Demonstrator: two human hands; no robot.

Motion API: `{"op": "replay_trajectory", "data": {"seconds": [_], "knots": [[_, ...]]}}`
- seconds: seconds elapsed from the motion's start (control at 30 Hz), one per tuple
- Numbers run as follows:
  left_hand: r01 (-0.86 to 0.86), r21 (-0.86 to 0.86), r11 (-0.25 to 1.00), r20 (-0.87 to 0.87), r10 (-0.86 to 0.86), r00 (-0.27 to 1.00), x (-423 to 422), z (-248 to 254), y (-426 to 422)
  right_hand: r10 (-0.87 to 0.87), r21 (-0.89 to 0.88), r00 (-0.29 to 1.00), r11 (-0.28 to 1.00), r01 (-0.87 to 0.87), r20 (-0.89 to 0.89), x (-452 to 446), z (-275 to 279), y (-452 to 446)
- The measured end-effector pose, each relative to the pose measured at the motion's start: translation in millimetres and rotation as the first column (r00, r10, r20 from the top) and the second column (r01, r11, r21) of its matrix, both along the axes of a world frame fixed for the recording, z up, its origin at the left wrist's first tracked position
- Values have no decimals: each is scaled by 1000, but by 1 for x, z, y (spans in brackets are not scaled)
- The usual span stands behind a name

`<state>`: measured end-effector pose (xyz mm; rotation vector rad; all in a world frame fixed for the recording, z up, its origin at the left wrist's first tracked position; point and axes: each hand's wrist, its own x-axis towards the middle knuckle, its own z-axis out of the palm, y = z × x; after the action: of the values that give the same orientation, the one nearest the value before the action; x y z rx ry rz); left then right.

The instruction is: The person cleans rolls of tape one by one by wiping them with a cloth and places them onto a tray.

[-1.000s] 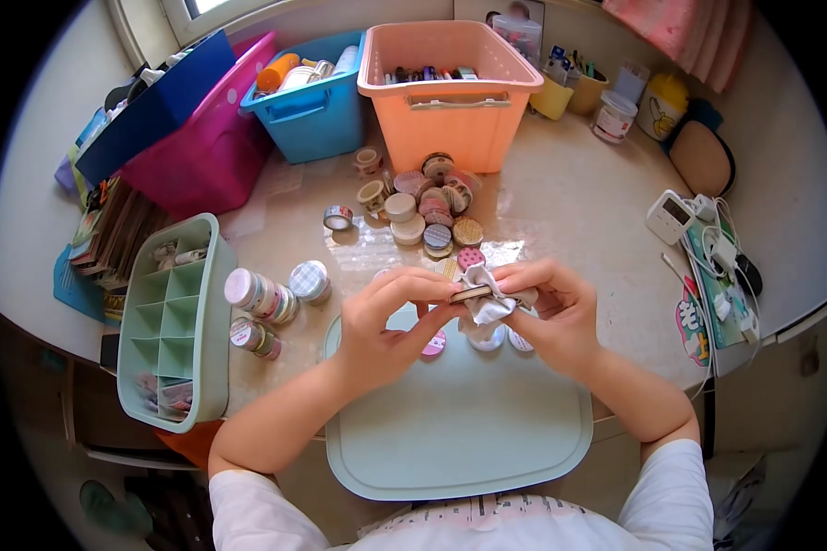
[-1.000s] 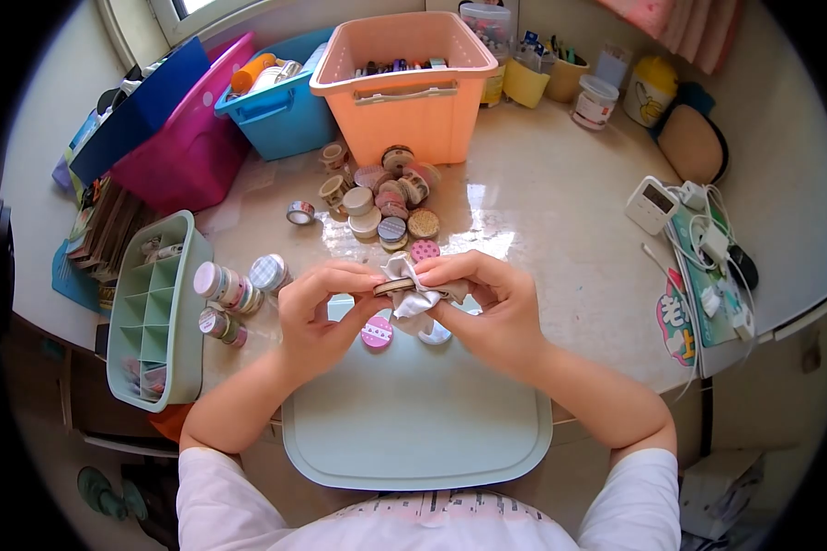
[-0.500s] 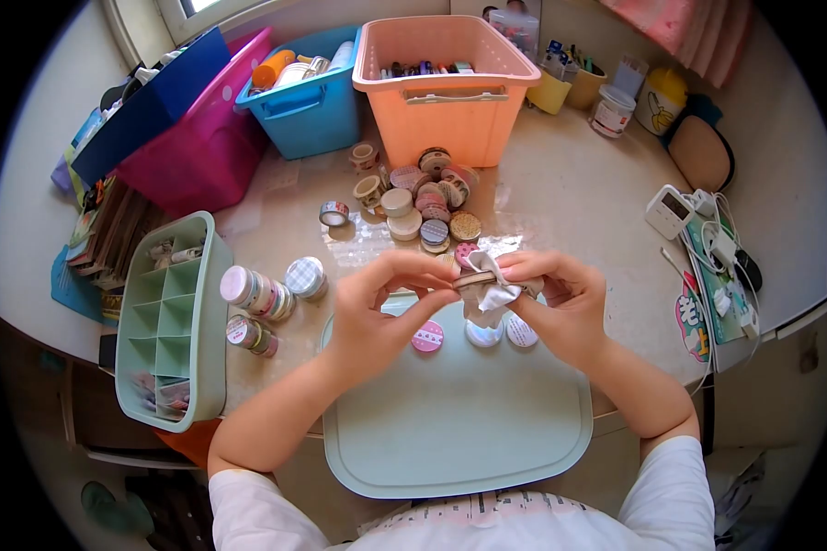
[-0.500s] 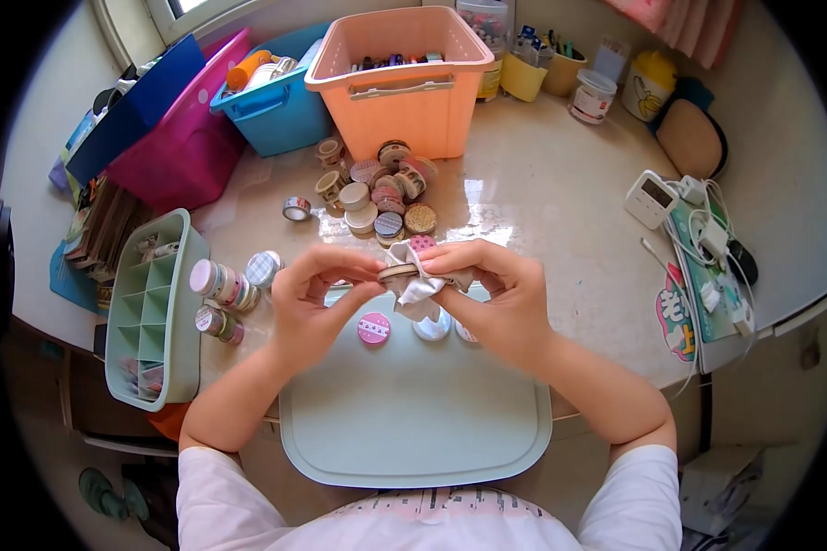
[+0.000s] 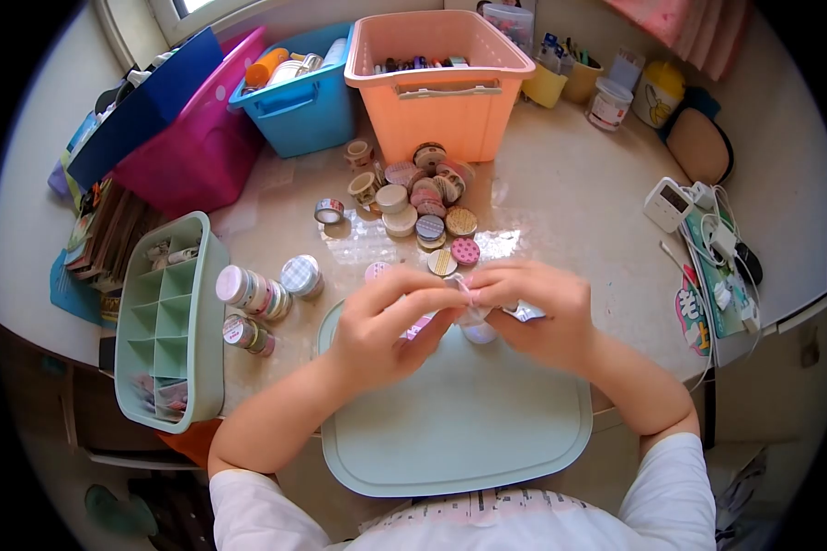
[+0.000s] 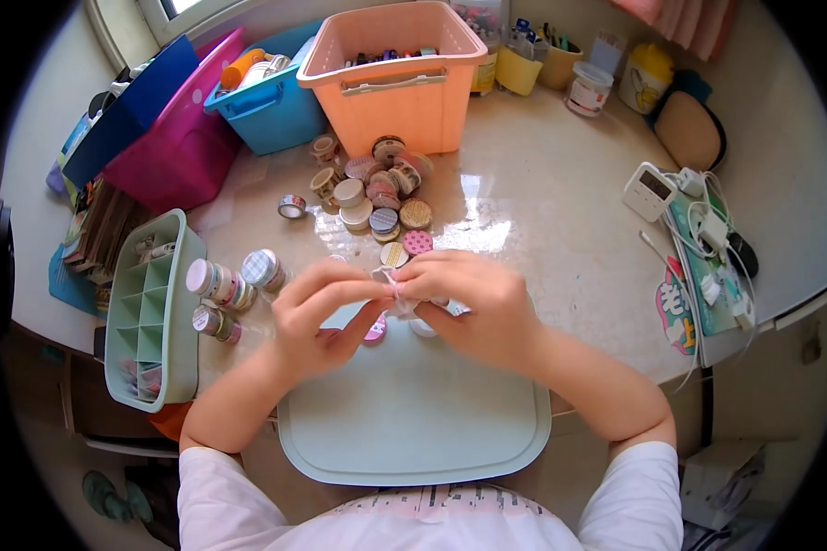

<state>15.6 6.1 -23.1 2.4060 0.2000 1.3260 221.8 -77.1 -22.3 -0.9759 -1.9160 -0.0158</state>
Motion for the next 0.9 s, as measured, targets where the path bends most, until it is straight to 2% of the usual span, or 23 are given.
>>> {"op": "replay_trajectory", "data": {"seconds": [0.07,0.1,0.13,0.2,0.23,0.3,0.33,0.37,0.4,0.43,0.47,0.57,0.6,0.63,0.67,0.7,0.73,0.8,0.87,0.9], "knots": [[-34,-46,998,39,36,999,2,5,-3,-27,-262,920,961,-84,-392,3,-4,-3],[-55,-143,988,16,58,998,1,6,-4,-20,-280,863,949,-141,-504,4,-6,-2],[-79,-238,968,-8,79,997,0,6,-3,-18,-279,864,950,-143,-503,4,-7,-3],[-61,-252,966,-26,56,998,-1,-1,1,-8,-310,756,915,-259,-654,2,-4,-4],[-29,-272,962,-11,28,1000,-1,-2,1,-7,-312,757,914,-261,-654,2,-4,-4],[3,-295,956,5,-1,1000,-1,-4,1,-13,-291,867,944,-154,-498,5,-4,-3],[-5,-226,974,-6,4,1000,-2,-5,2,-14,-294,867,944,-153,-499,6,-2,-1],[-11,-156,988,-17,9,1000,-3,-5,3,-5,-146,961,989,-37,-276,7,2,1],[-11,-157,988,-18,8,1000,-4,-5,4,-39,32,998,999,41,-39,7,5,1],[-23,-77,997,-40,19,999,-6,-3,5,-64,97,998,993,61,22,4,5,1],[-33,2,999,-62,33,998,-7,-2,6,-64,94,998,994,62,21,3,6,1],[-34,60,998,-86,39,996,-7,0,6,-79,73,997,994,78,7,2,3,-2],[-34,60,998,-86,39,996,-6,2,5,-28,3,996,1000,28,-87,5,2,-2],[-56,-45,997,-60,54,997,-5,6,2,18,-62,983,998,-29,-182,6,2,-1],[-76,-149,986,-35,72,997,-4,8,0,19,-61,983,998,-31,-181,6,2,-2],[-64,-226,972,5,67,998,-1,9,0,5,-121,954,992,-43,-301,4,1,-4],[-65,-224,972,7,68,998,-2,7,3,-17,-178,910,982,-62,-415,4,1,-4],[19,-220,975,27,-14,1000,-4,0,9,-11,-197,905,977,-81,-425,4,2,-5],[3,-194,981,25,2,1000,-4,0,9,-32,-110,965,994,3,-261,3,3,-5],[-11,-85,996,20,13,1000,-4,1,11,-33,-110,965,994,4,-261,2,3,-3]]}}
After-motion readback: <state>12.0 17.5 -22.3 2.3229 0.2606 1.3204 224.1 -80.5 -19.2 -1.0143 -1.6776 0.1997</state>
